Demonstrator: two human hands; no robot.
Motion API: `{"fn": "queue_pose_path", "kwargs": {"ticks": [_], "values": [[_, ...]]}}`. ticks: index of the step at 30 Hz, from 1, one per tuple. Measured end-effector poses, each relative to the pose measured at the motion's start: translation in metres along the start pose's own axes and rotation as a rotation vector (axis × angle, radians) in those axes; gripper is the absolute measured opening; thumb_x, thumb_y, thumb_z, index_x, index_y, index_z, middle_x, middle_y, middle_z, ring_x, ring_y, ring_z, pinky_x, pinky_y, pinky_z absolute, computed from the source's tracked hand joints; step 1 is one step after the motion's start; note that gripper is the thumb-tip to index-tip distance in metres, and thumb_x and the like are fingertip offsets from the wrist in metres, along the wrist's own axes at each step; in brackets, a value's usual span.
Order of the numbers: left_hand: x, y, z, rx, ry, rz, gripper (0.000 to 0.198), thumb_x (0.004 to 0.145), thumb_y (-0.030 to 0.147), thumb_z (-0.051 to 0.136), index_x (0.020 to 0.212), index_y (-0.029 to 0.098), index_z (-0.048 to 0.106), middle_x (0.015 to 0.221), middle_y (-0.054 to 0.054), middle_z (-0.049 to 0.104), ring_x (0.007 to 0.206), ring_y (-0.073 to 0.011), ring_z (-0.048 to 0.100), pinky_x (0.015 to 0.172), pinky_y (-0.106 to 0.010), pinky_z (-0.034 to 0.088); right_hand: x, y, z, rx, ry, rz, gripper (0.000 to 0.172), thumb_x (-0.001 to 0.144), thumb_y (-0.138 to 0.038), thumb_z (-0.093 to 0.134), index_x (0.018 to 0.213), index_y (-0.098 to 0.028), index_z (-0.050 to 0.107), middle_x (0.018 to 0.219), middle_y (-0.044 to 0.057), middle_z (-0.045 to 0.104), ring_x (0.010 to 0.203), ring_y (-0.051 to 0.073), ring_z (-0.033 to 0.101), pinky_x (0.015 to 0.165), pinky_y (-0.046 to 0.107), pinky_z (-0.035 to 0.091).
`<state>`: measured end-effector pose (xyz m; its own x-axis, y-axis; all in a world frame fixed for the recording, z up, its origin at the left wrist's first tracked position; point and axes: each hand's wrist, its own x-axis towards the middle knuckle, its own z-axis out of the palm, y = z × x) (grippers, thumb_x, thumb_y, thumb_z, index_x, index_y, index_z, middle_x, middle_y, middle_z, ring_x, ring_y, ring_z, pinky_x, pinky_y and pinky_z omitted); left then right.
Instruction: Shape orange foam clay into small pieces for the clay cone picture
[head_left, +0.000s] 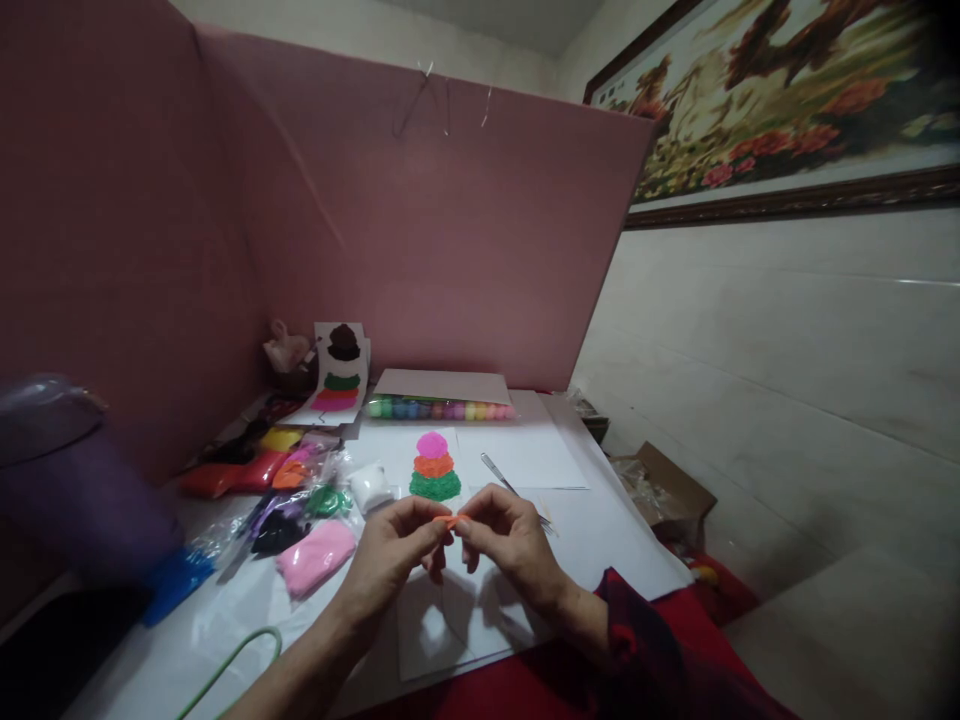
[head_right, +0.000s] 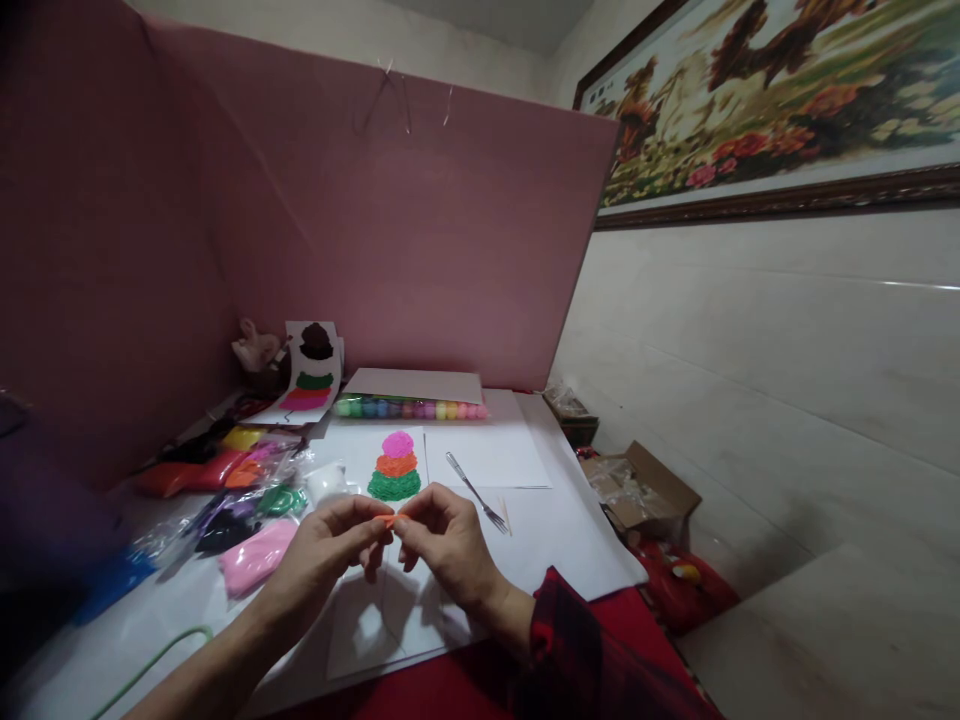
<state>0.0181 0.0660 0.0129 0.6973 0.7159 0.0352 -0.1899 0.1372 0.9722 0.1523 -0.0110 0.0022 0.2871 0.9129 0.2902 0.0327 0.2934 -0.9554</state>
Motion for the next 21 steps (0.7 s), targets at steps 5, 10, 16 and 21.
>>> {"fn": "queue_pose_path", "kwargs": {"ticks": [5,10,16,21], "values": [[0.0024,-0.0014,-0.0052,-0.059,0.123,0.019,0.022,0.067,0.029,0.072,0.082,0.013,0.069,0.064,-0.003,0.063,0.052,-0.0112,0.053,0.048,-0.022,0.044,0.0074,0.0024,-0.0034,0.204,0.072,0.116,0.026,0.071,-0.036,0.071,0.078,-0.013,0.060,0.054,0.000,0.062,0.043,0.010,0.054,0.043,0.022,0.046],[0.0029,-0.0046,-0.0073,-0.079,0.031,0.045,0.026,0.068,0.026,0.072,0.090,0.013,0.069,0.056,0.000,0.060,0.050,-0.0105,0.052,0.049,-0.023,0.045,0.0071,0.0013,-0.0030,0.158,0.099,0.070,0.025,0.071,-0.035,0.071,0.077,-0.013,0.062,0.055,0.000,0.063,0.044,0.010,0.055,0.043,0.021,0.047],[0.0002,-0.0032,-0.0009,-0.028,-0.060,0.004,0.032,0.067,0.026,0.072,0.096,0.012,0.066,0.060,0.000,0.061,0.047,-0.0110,0.053,0.045,-0.024,0.044,0.0044,0.0056,-0.0006,0.075,0.106,-0.006,0.018,0.074,-0.030,0.069,0.078,-0.013,0.067,0.048,-0.002,0.058,0.041,0.009,0.053,0.038,0.019,0.044],[-0.0004,-0.0031,-0.0010,0.031,-0.099,0.028,0.023,0.072,0.029,0.069,0.085,0.011,0.067,0.063,-0.003,0.061,0.047,-0.0093,0.050,0.044,-0.022,0.043,-0.0013,0.0021,0.0021,0.002,-0.016,-0.047,0.019,0.076,-0.027,0.066,0.092,-0.017,0.068,0.069,0.002,0.063,0.056,0.013,0.059,0.050,0.024,0.050]]}}
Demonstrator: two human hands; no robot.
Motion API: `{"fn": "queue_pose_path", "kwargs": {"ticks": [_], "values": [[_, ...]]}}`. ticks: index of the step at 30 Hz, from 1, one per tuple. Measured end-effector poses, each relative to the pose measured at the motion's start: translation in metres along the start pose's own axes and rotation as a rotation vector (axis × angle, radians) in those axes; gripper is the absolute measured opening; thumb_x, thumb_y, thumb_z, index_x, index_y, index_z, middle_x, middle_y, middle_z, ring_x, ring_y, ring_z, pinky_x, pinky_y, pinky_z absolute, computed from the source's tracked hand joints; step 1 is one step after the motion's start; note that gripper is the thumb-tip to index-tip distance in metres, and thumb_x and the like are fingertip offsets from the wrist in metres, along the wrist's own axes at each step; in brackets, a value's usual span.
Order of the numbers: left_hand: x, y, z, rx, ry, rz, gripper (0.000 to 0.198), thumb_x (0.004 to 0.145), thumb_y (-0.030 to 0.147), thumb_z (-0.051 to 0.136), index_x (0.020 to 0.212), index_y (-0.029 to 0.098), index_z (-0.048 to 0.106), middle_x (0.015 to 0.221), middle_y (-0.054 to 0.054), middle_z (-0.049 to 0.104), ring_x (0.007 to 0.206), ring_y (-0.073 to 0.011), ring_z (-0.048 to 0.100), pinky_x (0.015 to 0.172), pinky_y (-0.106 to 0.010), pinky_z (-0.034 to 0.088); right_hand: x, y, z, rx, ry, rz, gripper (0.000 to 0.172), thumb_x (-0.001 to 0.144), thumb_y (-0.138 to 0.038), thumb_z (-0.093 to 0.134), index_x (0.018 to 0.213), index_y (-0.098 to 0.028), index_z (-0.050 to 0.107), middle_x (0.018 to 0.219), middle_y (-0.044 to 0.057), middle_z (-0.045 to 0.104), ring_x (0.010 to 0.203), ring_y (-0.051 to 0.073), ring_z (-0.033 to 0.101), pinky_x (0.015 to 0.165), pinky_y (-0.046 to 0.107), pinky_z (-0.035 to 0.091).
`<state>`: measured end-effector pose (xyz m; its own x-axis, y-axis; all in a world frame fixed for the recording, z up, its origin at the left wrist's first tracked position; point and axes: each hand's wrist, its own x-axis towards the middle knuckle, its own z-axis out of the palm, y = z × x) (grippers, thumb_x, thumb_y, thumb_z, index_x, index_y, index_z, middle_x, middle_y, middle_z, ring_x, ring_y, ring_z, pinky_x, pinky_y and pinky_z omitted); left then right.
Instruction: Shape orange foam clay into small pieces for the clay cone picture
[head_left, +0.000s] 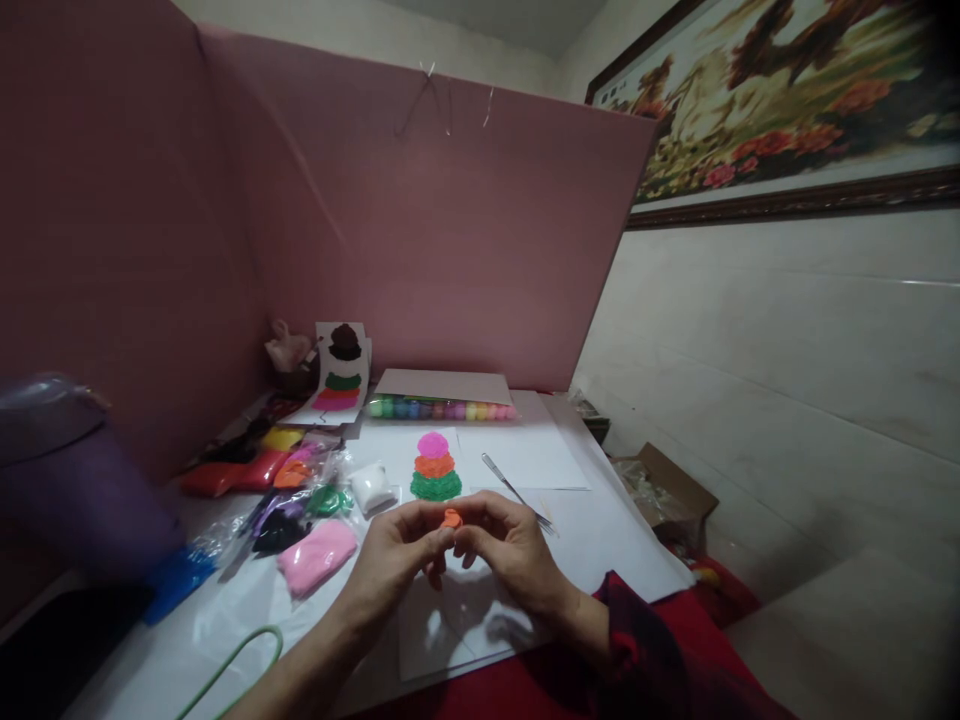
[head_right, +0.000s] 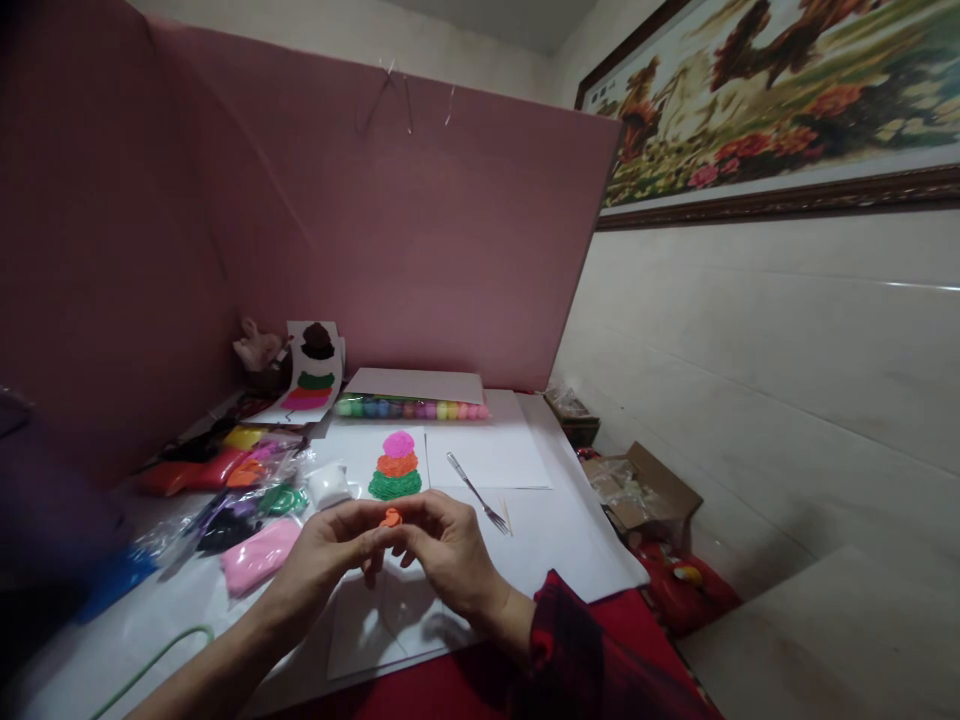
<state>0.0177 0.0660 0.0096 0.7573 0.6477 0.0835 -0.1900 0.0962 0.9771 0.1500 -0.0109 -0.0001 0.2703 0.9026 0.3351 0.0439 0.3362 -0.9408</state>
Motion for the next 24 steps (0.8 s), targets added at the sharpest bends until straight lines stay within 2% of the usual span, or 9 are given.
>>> {"fn": "queue_pose_path", "kwargs": {"ticks": [2,9,14,17,20,22,24], "values": [[0.0004,-0.0018,-0.0009,0.013,0.007,0.011,0.021,0.071,0.030,0.069,0.080,0.011,0.066,0.059,-0.002,0.060,0.045,-0.0094,0.049,0.043,-0.022,0.042,-0.0015,-0.0012,0.0008,-0.039,-0.007,-0.019,0.018,0.074,-0.024,0.069,0.091,-0.018,0.069,0.074,0.002,0.062,0.059,0.013,0.059,0.050,0.023,0.050],[0.0008,-0.0037,-0.0010,0.004,0.024,0.003,0.023,0.076,0.034,0.063,0.074,0.011,0.063,0.061,-0.001,0.058,0.045,-0.0085,0.049,0.042,-0.021,0.041,0.0004,0.0020,-0.0005,-0.090,0.017,-0.068,0.009,0.077,-0.022,0.066,0.083,-0.016,0.069,0.073,0.001,0.057,0.056,0.012,0.057,0.046,0.022,0.047],[0.0007,-0.0011,-0.0011,-0.004,0.042,-0.013,0.022,0.073,0.033,0.067,0.074,0.012,0.062,0.051,0.002,0.055,0.043,-0.0084,0.049,0.043,-0.019,0.040,-0.0023,0.0015,-0.0009,-0.183,-0.013,-0.132,0.018,0.079,-0.016,0.062,0.097,-0.017,0.062,0.072,0.001,0.059,0.058,0.013,0.057,0.051,0.025,0.049],[0.0015,-0.0020,-0.0021,-0.017,0.056,-0.044,0.023,0.071,0.033,0.069,0.080,0.012,0.062,0.052,0.003,0.056,0.044,-0.0092,0.051,0.045,-0.021,0.043,-0.0043,-0.0022,-0.0017,-0.347,-0.006,-0.226,0.008,0.080,-0.014,0.060,0.087,-0.016,0.064,0.075,0.002,0.059,0.060,0.013,0.056,0.057,0.027,0.048],[0.0022,-0.0033,-0.0025,-0.005,0.022,-0.062,0.023,0.074,0.034,0.066,0.080,0.012,0.062,0.058,0.001,0.059,0.043,-0.0089,0.051,0.045,-0.022,0.043,-0.0049,-0.0047,-0.0019,-0.417,0.012,-0.308,0.006,0.080,-0.014,0.060,0.082,-0.016,0.066,0.074,0.003,0.059,0.066,0.015,0.056,0.063,0.029,0.047],[0.0023,-0.0032,-0.0021,0.010,0.011,-0.043,0.022,0.075,0.033,0.065,0.075,0.011,0.062,0.058,0.001,0.059,0.043,-0.0084,0.051,0.045,-0.021,0.042,-0.0043,-0.0039,-0.0015,-0.363,0.017,-0.251,0.004,0.080,-0.016,0.062,0.080,-0.015,0.066,0.073,0.003,0.059,0.064,0.014,0.057,0.061,0.028,0.048],[0.0024,-0.0025,-0.0016,0.017,0.047,-0.006,0.019,0.073,0.029,0.067,0.073,0.012,0.062,0.055,0.001,0.058,0.046,-0.0086,0.051,0.046,-0.021,0.041,-0.0025,-0.0013,-0.0011,-0.210,0.021,-0.115,0.007,0.079,-0.021,0.064,0.077,-0.014,0.064,0.067,0.002,0.060,0.056,0.013,0.057,0.053,0.026,0.048]]}}
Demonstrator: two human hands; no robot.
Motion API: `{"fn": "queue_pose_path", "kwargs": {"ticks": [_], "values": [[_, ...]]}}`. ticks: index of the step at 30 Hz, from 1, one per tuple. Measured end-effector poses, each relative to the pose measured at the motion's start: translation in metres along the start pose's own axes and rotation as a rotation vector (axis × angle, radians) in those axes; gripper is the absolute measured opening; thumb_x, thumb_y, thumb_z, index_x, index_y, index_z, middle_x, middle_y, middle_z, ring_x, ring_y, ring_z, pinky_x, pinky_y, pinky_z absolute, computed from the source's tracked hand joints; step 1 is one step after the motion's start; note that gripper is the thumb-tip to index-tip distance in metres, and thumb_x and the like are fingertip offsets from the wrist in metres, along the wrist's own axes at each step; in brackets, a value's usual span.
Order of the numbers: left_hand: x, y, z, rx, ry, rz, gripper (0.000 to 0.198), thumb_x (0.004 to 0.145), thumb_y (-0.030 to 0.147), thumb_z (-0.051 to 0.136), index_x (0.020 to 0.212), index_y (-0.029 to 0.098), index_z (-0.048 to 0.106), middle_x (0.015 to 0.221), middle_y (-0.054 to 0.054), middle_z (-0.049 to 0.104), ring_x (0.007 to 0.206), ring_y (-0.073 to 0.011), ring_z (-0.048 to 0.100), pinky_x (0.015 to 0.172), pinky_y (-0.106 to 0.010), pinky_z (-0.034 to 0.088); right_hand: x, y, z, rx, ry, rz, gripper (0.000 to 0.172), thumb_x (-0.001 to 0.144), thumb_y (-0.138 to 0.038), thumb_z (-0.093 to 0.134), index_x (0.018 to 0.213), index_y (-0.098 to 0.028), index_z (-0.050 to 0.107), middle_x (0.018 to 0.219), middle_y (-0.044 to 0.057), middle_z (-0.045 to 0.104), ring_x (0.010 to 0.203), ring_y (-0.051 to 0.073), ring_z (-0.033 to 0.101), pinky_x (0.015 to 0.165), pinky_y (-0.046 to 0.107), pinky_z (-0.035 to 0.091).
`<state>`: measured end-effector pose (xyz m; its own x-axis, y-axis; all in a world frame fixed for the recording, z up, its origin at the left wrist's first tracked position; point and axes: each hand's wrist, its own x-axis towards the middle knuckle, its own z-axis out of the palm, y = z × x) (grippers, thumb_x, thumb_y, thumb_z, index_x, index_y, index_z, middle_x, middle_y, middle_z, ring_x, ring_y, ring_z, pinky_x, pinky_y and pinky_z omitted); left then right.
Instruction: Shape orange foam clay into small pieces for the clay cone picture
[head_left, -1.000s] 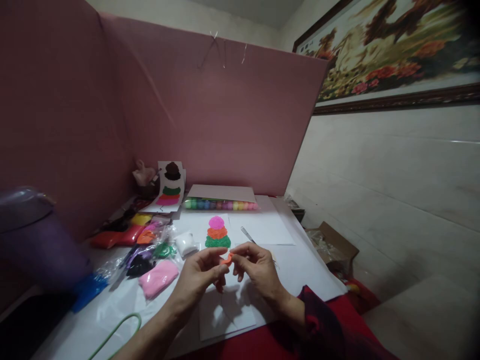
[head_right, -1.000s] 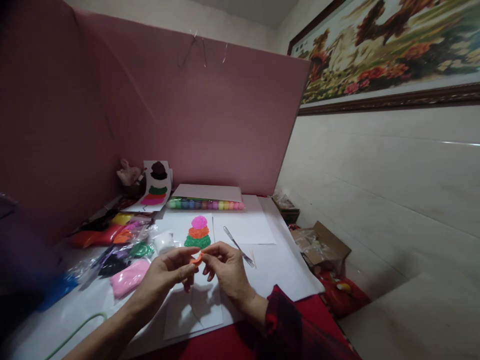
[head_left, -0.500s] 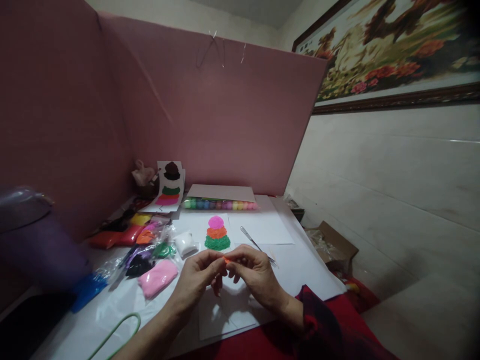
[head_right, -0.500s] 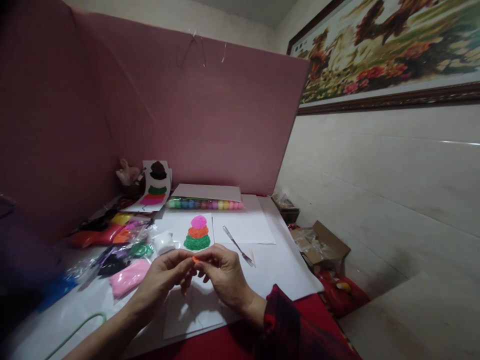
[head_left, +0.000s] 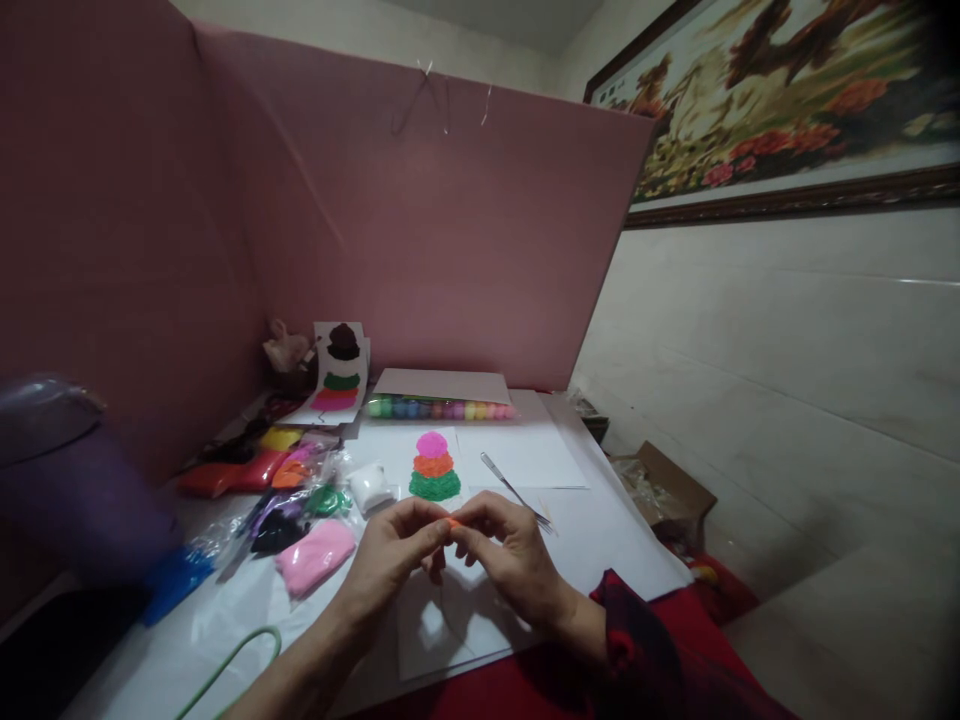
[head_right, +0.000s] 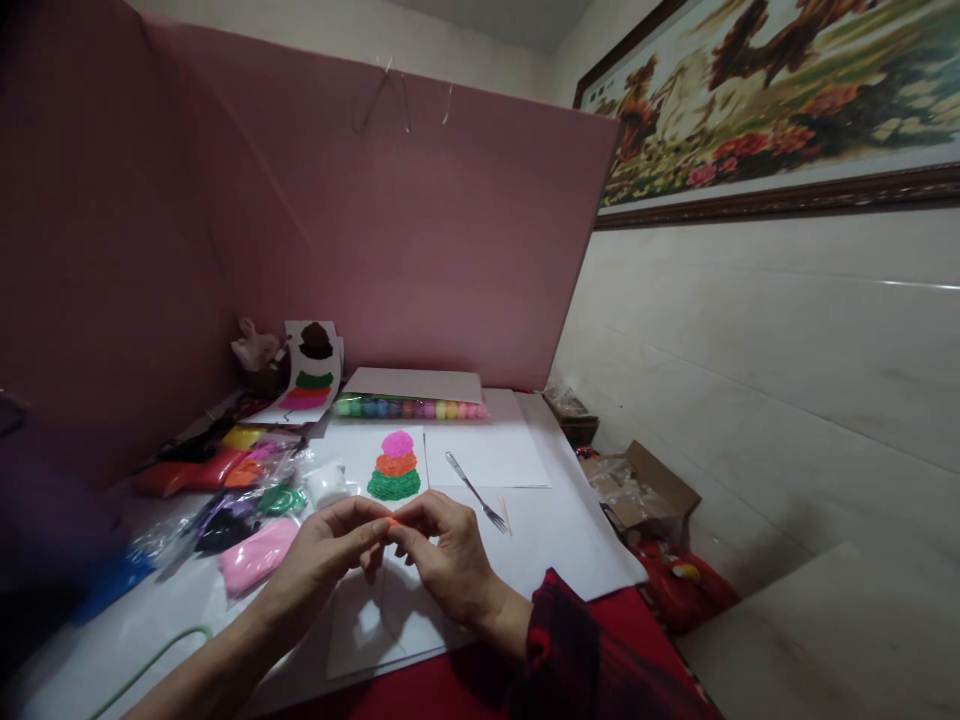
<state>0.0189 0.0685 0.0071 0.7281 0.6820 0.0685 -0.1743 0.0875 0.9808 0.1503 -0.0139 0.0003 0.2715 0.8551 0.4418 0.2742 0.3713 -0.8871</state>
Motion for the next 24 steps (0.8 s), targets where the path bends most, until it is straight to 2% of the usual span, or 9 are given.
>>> {"fn": "queue_pose_path", "kwargs": {"ticks": [3,5,9,13,16,19,22,24], "values": [[0.0003,0.0005,-0.0006,-0.015,0.077,0.043,0.015,0.070,0.025,0.071,0.073,0.012,0.063,0.054,0.002,0.057,0.049,-0.0094,0.051,0.049,-0.021,0.043,0.0045,0.0050,0.0003,0.257,0.015,0.197,0.016,0.076,-0.027,0.067,0.074,-0.013,0.061,0.053,-0.001,0.059,0.045,0.011,0.055,0.043,0.022,0.046],[0.0007,-0.0001,-0.0022,-0.053,0.099,0.059,0.015,0.069,0.024,0.071,0.077,0.013,0.064,0.056,0.002,0.059,0.051,-0.0103,0.052,0.050,-0.022,0.044,0.0079,0.0070,-0.0004,0.337,0.037,0.246,0.019,0.074,-0.029,0.069,0.075,-0.013,0.060,0.050,-0.002,0.059,0.043,0.011,0.054,0.040,0.021,0.046],[0.0008,-0.0015,-0.0052,-0.080,0.077,0.052,0.015,0.070,0.024,0.071,0.079,0.013,0.067,0.059,-0.001,0.063,0.054,-0.0121,0.056,0.054,-0.025,0.047,0.0098,0.0063,-0.0012,0.310,0.110,0.219,0.021,0.071,-0.030,0.072,0.074,-0.014,0.059,0.050,-0.003,0.059,0.041,0.010,0.054,0.038,0.019,0.045],[-0.0006,-0.0010,-0.0045,-0.052,0.062,0.055,0.012,0.069,0.023,0.072,0.075,0.013,0.069,0.062,-0.002,0.063,0.058,-0.0132,0.057,0.049,-0.023,0.047,0.0057,0.0056,0.0000,0.208,0.144,0.169,0.015,0.075,-0.026,0.069,0.073,-0.013,0.060,0.052,-0.003,0.058,0.043,0.009,0.055,0.036,0.016,0.042],[-0.0012,-0.0009,-0.0030,-0.069,0.033,0.059,0.011,0.068,0.022,0.072,0.073,0.013,0.069,0.054,0.002,0.057,0.050,-0.0104,0.052,0.045,-0.021,0.044,0.0036,0.0070,0.0015,0.237,0.112,0.159,0.013,0.077,-0.025,0.067,0.074,-0.014,0.061,0.053,-0.004,0.057,0.041,0.008,0.054,0.036,0.016,0.042],[-0.0008,-0.0015,-0.0023,-0.089,0.029,0.049,0.016,0.068,0.023,0.072,0.081,0.015,0.067,0.055,0.003,0.057,0.046,-0.0096,0.051,0.043,-0.022,0.044,0.0031,0.0085,0.0027,0.286,0.053,0.137,0.010,0.079,-0.024,0.064,0.079,-0.014,0.062,0.052,-0.003,0.057,0.043,0.009,0.055,0.040,0.018,0.045],[-0.0002,-0.0018,-0.0023,-0.085,0.026,0.028,0.024,0.069,0.025,0.072,0.088,0.015,0.064,0.061,0.001,0.061,0.045,-0.0099,0.052,0.042,-0.022,0.044,0.0021,0.0084,0.0033,0.314,-0.018,0.103,0.011,0.079,-0.021,0.064,0.088,-0.015,0.062,0.063,0.000,0.062,0.052,0.011,0.060,0.047,0.021,0.049],[-0.0003,-0.0014,-0.0020,-0.061,0.005,0.007,0.022,0.070,0.027,0.070,0.085,0.012,0.065,0.057,0.000,0.062,0.045,-0.0103,0.052,0.041,-0.022,0.043,0.0008,0.0069,0.0035,0.311,-0.050,0.092,0.014,0.075,-0.017,0.066,0.089,-0.016,0.062,0.069,0.000,0.064,0.057,0.012,0.060,0.051,0.022,0.049]]}}
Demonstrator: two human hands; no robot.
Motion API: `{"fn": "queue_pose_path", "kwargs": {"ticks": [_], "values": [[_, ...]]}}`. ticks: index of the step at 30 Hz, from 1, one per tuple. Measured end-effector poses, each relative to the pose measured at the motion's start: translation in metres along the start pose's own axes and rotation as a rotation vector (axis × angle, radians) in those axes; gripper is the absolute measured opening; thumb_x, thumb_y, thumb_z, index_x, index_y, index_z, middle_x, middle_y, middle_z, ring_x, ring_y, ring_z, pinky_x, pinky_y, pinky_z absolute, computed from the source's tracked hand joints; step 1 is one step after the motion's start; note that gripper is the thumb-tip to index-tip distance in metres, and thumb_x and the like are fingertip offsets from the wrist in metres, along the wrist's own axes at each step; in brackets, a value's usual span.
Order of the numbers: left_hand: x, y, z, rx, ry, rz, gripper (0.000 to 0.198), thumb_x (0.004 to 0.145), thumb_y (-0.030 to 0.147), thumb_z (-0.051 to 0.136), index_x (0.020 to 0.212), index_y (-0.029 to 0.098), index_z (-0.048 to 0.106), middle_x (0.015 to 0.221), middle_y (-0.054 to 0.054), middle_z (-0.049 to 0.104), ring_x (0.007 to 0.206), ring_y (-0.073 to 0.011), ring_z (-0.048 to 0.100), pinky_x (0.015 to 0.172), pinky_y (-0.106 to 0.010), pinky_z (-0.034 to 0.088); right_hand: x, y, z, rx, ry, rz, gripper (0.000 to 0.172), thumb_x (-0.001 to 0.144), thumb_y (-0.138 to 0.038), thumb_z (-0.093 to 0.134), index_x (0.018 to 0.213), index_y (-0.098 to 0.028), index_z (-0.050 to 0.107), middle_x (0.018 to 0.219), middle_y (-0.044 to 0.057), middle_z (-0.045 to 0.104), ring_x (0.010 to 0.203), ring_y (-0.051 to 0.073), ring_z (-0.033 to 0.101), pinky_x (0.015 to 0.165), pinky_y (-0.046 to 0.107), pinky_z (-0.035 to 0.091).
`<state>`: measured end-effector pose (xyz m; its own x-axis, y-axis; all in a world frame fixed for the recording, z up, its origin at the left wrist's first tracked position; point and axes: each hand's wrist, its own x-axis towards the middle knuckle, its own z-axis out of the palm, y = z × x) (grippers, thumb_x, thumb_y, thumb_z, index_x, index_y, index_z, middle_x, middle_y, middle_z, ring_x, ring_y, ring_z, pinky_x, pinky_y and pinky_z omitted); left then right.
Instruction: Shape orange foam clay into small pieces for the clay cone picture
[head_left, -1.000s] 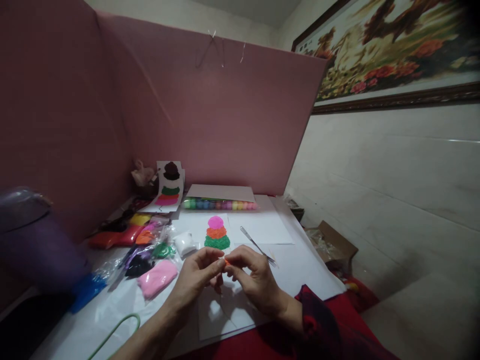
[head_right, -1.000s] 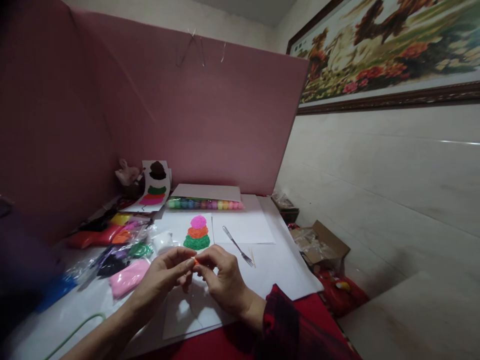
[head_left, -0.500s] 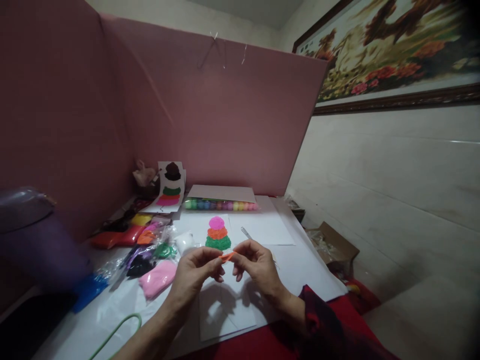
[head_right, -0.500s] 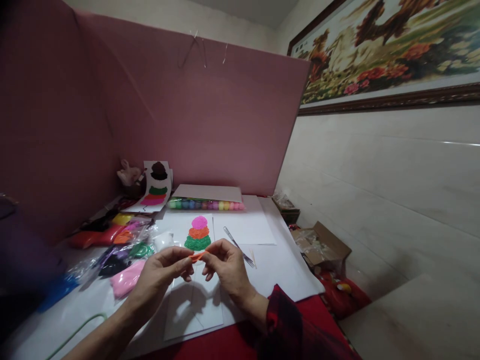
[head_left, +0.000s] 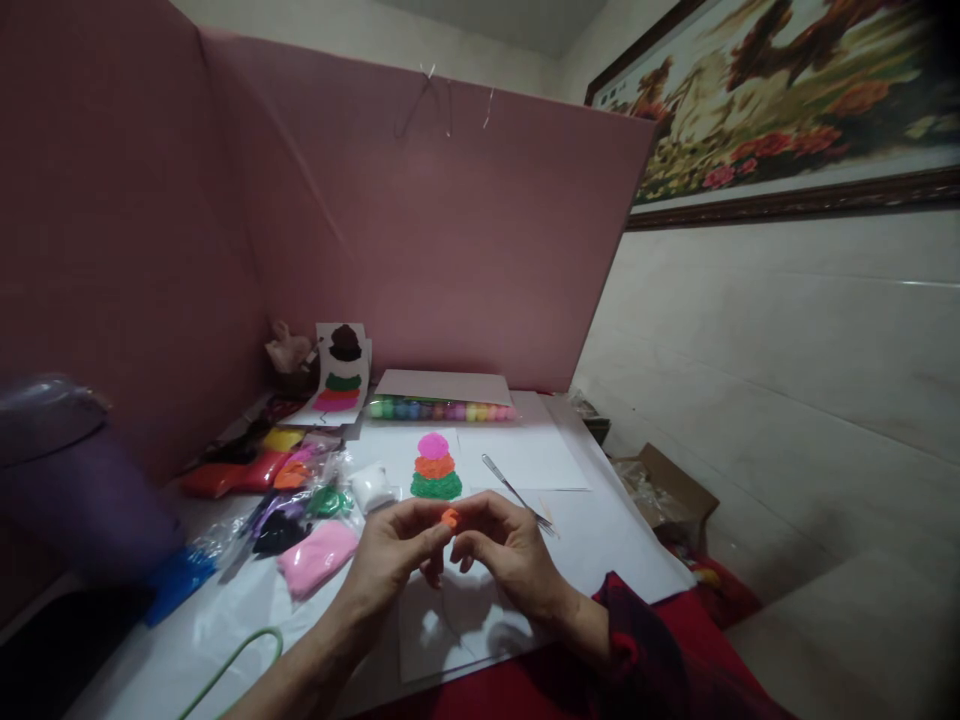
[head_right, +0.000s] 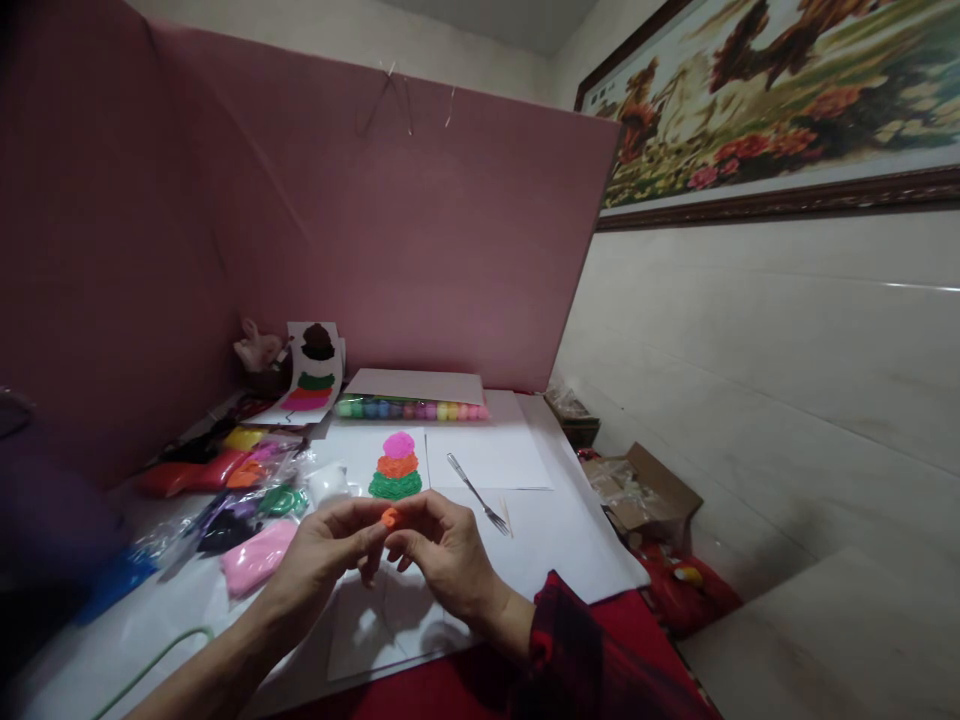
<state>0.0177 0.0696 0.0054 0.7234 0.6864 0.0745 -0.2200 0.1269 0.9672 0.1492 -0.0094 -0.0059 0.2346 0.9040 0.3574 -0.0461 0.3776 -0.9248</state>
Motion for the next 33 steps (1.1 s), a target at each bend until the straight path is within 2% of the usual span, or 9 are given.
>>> {"fn": "queue_pose_path", "kwargs": {"ticks": [5,9,12,16,19,23,28,31,33], "values": [[-0.002,0.002,0.003,0.027,-0.044,-0.024,0.023,0.070,0.031,0.070,0.071,0.010,0.062,0.054,-0.004,0.063,0.040,-0.0098,0.051,0.038,-0.021,0.041,-0.002,-0.004,0.001,-0.097,-0.007,-0.022,0.009,0.073,-0.014,0.067,0.081,-0.016,0.063,0.066,-0.001,0.063,0.053,0.009,0.056,0.050,0.021,0.047],[-0.002,0.004,0.005,-0.008,-0.036,-0.065,0.027,0.073,0.037,0.066,0.075,0.011,0.062,0.053,-0.002,0.061,0.041,-0.0107,0.053,0.039,-0.022,0.044,-0.002,-0.005,0.000,-0.146,0.010,-0.027,0.004,0.077,-0.018,0.063,0.080,-0.016,0.060,0.062,-0.001,0.061,0.051,0.010,0.055,0.048,0.022,0.047],[-0.002,0.003,0.004,-0.007,-0.027,-0.075,0.026,0.074,0.038,0.065,0.077,0.012,0.061,0.054,0.000,0.061,0.041,-0.0109,0.054,0.040,-0.022,0.044,-0.003,-0.006,-0.001,-0.285,-0.005,-0.078,0.003,0.080,-0.018,0.060,0.083,-0.017,0.061,0.069,0.001,0.062,0.057,0.013,0.058,0.054,0.025,0.049],[-0.001,0.000,0.002,0.012,-0.030,-0.059,0.024,0.072,0.034,0.068,0.081,0.013,0.061,0.051,0.002,0.059,0.042,-0.0119,0.055,0.042,-0.023,0.045,-0.004,-0.009,-0.002,-0.436,-0.018,-0.168,0.012,0.080,-0.015,0.059,0.091,-0.018,0.059,0.072,0.001,0.062,0.061,0.015,0.059,0.060,0.028,0.050],[-0.002,0.001,0.002,-0.003,-0.045,-0.086,0.024,0.073,0.034,0.067,0.080,0.013,0.060,0.056,0.000,0.060,0.043,-0.0119,0.055,0.043,-0.024,0.045,-0.005,-0.012,-0.002,-0.489,-0.032,-0.191,0.007,0.082,-0.018,0.058,0.088,-0.018,0.061,0.075,0.003,0.062,0.066,0.016,0.059,0.063,0.029,0.049],[-0.002,0.004,0.003,-0.013,-0.037,-0.076,0.021,0.074,0.031,0.066,0.072,0.012,0.061,0.054,0.001,0.058,0.042,-0.0092,0.052,0.042,-0.021,0.041,-0.004,-0.012,0.000,-0.338,-0.015,-0.067,0.009,0.082,-0.024,0.059,0.082,-0.016,0.061,0.070,0.002,0.063,0.057,0.013,0.058,0.054,0.025,0.047],[-0.001,0.006,0.003,-0.001,0.080,0.022,0.015,0.070,0.024,0.071,0.076,0.013,0.064,0.053,0.002,0.058,0.046,-0.0092,0.051,0.045,-0.021,0.042,0.004,-0.006,0.000,0.001,0.090,0.087,0.022,0.074,-0.033,0.068,0.073,-0.014,0.058,0.053,-0.003,0.058,0.042,0.010,0.053,0.041,0.021,0.044],[0.000,0.006,0.002,-0.033,0.132,0.048,0.019,0.067,0.025,0.073,0.081,0.014,0.065,0.058,0.000,0.062,0.051,-0.0118,0.055,0.050,-0.024,0.046,0.009,-0.005,-0.002,0.059,0.127,0.126,0.025,0.073,-0.036,0.069,0.077,-0.013,0.059,0.053,-0.001,0.061,0.042,0.010,0.055,0.042,0.021,0.046],[0.000,0.006,0.000,-0.029,0.122,0.041,0.018,0.067,0.025,0.072,0.079,0.013,0.067,0.063,-0.002,0.065,0.055,-0.0135,0.058,0.051,-0.024,0.047,0.010,-0.006,-0.003,0.050,0.142,0.119,0.026,0.072,-0.035,0.070,0.080,-0.013,0.061,0.055,0.000,0.063,0.042,0.010,0.056,0.043,0.021,0.047]]}}
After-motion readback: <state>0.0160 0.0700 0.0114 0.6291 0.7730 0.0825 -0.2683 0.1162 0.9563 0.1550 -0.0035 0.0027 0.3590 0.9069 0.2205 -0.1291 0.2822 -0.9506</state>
